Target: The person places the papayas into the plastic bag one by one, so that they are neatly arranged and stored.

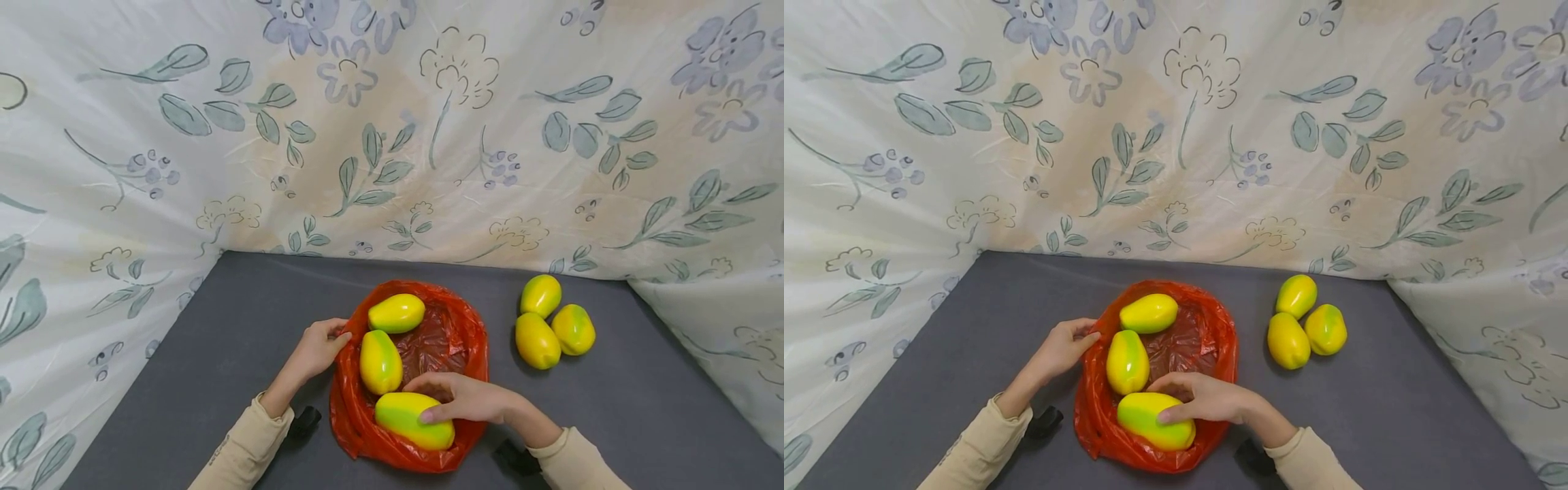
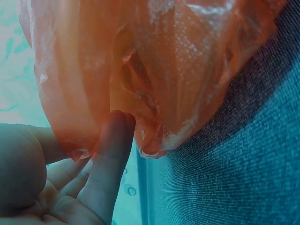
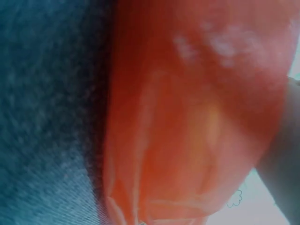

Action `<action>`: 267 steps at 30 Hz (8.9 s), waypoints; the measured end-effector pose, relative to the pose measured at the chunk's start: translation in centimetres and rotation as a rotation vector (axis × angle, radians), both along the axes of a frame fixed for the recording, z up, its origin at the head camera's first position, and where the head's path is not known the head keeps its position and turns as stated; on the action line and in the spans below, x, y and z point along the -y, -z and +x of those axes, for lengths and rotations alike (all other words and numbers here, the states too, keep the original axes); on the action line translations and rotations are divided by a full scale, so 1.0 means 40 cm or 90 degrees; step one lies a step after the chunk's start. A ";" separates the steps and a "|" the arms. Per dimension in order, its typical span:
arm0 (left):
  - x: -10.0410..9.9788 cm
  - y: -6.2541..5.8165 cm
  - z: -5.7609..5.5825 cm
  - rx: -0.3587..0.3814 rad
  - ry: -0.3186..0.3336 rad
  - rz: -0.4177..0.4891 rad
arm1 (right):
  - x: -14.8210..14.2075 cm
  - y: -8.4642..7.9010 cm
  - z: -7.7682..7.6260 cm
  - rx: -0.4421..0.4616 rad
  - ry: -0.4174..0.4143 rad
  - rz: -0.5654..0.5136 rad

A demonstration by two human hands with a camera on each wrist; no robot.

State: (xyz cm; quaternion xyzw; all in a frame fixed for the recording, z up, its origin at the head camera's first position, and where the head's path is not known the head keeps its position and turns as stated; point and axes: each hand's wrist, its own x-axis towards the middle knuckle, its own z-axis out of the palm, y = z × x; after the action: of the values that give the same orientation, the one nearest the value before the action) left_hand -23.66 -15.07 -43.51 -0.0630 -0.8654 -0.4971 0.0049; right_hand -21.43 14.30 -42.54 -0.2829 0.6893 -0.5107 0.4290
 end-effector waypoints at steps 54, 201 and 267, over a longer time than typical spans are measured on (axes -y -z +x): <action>-0.001 0.002 0.005 0.008 0.004 0.011 | -0.235 -0.088 -0.082 -0.103 0.281 -0.110; -0.007 0.001 0.008 -0.010 -0.002 0.009 | -0.515 -0.024 -0.143 0.064 0.870 -0.017; -0.002 0.004 0.005 -0.004 -0.003 0.002 | -0.313 -0.134 -0.096 -0.025 0.622 -0.126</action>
State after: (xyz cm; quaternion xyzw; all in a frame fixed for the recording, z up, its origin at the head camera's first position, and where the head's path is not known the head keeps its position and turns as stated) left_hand -23.48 -15.00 -43.66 -0.0624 -0.8648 -0.4981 0.0087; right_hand -25.29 26.82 -37.16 0.0239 0.6974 -0.7096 0.0975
